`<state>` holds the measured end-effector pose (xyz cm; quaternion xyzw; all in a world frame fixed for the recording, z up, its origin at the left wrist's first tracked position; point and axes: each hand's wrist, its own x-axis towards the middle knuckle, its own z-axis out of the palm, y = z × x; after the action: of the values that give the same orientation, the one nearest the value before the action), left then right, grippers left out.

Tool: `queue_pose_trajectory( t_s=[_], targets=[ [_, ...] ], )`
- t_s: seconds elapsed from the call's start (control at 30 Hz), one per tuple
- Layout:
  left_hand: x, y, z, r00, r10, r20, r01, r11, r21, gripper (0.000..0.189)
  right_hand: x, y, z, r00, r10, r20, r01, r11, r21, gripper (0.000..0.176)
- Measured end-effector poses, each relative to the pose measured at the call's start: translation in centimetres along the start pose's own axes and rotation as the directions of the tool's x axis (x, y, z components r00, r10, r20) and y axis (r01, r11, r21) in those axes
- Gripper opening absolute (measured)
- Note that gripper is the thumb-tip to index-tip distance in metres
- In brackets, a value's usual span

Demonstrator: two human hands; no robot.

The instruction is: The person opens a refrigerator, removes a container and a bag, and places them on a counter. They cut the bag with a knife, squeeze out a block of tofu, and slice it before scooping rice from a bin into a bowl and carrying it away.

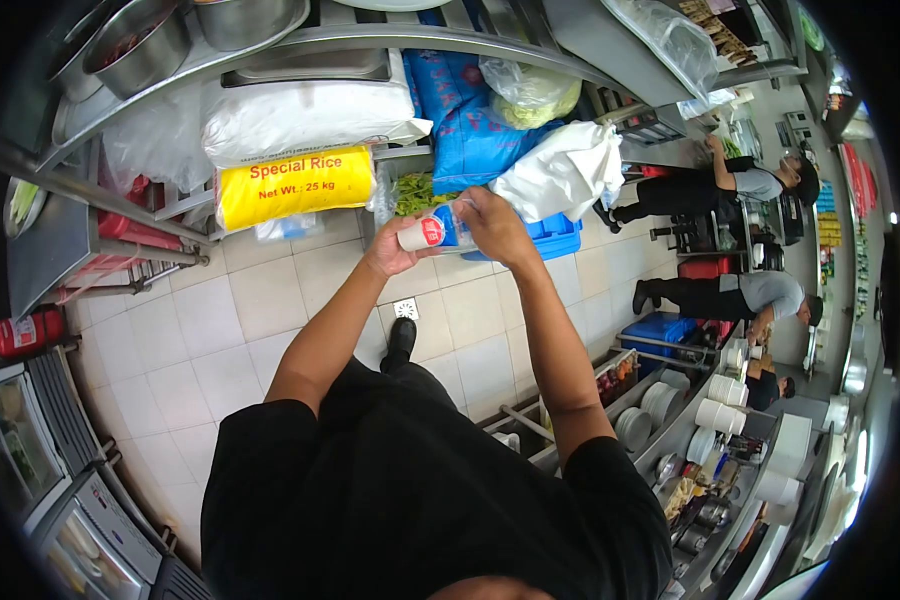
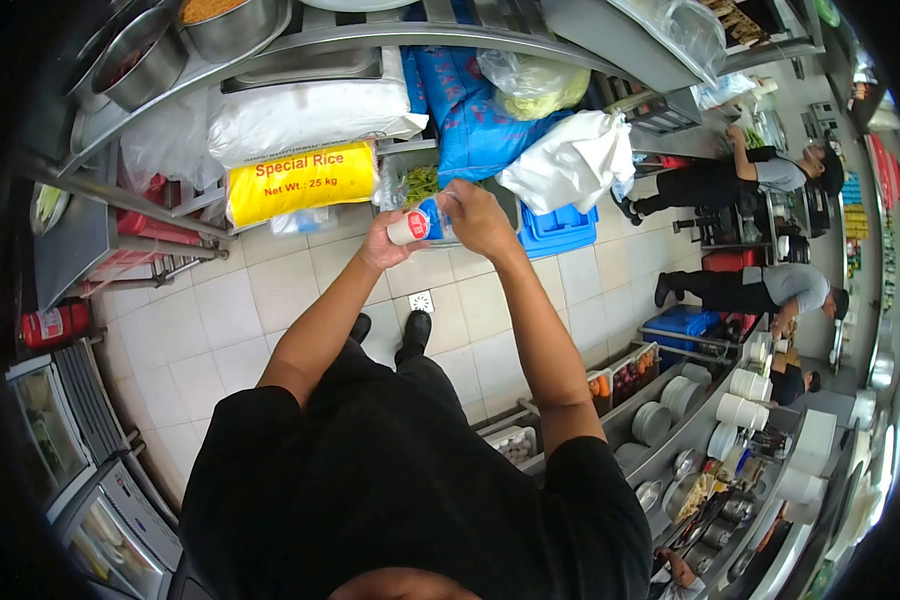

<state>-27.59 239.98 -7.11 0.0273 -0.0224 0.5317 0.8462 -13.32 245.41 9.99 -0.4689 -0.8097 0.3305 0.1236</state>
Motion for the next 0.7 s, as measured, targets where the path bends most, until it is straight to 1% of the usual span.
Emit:
queue_pose_trajectory(
  t_s=[0.07,0.1,0.13,0.17,0.2,0.27,0.3,0.37,0.4,0.47,0.5,0.57,0.6,0.63,0.67,0.7],
  targets=[
    [0.3,0.0,0.4,0.998,0.019,-0.058,-0.019,1.0,-0.005,0.049,0.0,0.0,0.2,0.998,0.006,-0.07,-0.008,1.0,-0.028,0.021],
    [0.6,-0.1,0.4,0.999,0.01,-0.052,-0.01,1.0,-0.005,0.049,-0.2,-0.5,0.3,0.997,0.01,-0.078,-0.013,0.999,-0.032,0.021],
    [0.7,-0.1,0.4,0.999,0.014,-0.034,-0.015,1.0,-0.024,0.047,-0.6,-1.3,0.5,0.988,0.132,-0.074,-0.121,0.982,0.142,0.019],
    [0.7,0.0,0.4,1.0,0.021,-0.019,-0.022,0.999,-0.042,0.046,-0.9,-1.9,0.6,0.968,0.248,-0.046,-0.222,0.924,0.312,0.019],
    [0.6,0.0,0.7,1.0,0.019,-0.019,-0.02,0.999,-0.039,0.046,-1.1,-2.4,0.5,0.968,0.248,-0.048,-0.221,0.923,0.315,0.019],
    [0.6,-0.4,1.3,0.995,0.053,-0.08,-0.054,0.998,-0.01,0.044,-1.5,-2.9,0.2,0.955,0.285,0.077,-0.291,0.866,0.406,0.018],
    [0.6,-0.4,1.3,0.995,0.051,-0.083,-0.052,0.999,-0.009,0.044,-1.6,-2.1,0.4,0.955,0.286,0.077,-0.292,0.865,0.409,0.018],
    [0.6,-0.3,0.8,1.0,-0.005,0.0,0.005,0.998,-0.069,0.046,-1.5,0.1,1.1,0.991,0.125,-0.037,-0.106,0.939,0.327,0.017],
    [0.5,-0.2,1.1,1.0,-0.008,-0.002,0.008,0.998,-0.07,0.046,-1.5,0.2,1.0,0.991,0.128,-0.038,-0.109,0.938,0.329,0.017],
    [0.5,-0.2,1.7,0.998,-0.041,0.05,0.043,0.998,-0.048,0.048,-1.8,0.2,0.5,0.989,0.145,-0.025,-0.138,0.973,0.186,0.014],
    [0.6,-0.2,1.6,0.998,-0.046,0.053,0.048,0.997,-0.052,0.048,-1.9,-0.1,0.3,0.988,0.151,-0.027,-0.144,0.973,0.183,0.014],
    [0.7,-0.3,1.3,1.0,-0.023,-0.017,0.022,0.999,-0.033,0.05,-2.1,-0.9,0.2,0.981,0.18,-0.076,-0.165,0.972,0.166,0.01],
    [0.7,-0.5,1.3,1.0,-0.027,-0.016,0.026,0.999,-0.038,0.05,-2.2,-0.9,0.4,0.98,0.185,-0.077,-0.171,0.972,0.164,0.01],
    [0.6,-0.5,1.2,1.0,-0.025,-0.016,0.025,0.999,-0.04,0.05,-2.3,-0.9,0.9,0.976,0.202,-0.086,-0.16,0.923,0.351,0.009],
    [0.6,-0.4,1.2,1.0,-0.023,-0.015,0.022,0.999,-0.04,0.049,-2.2,-1.0,1.3,0.972,0.216,-0.093,-0.137,0.84,0.525,0.009],
    [0.6,-0.5,1.0,1.0,-0.026,-0.015,0.025,0.999,-0.042,0.049,-2.3,-1.1,1.6,0.971,0.219,-0.095,-0.138,0.84,0.525,0.009]
  ],
)
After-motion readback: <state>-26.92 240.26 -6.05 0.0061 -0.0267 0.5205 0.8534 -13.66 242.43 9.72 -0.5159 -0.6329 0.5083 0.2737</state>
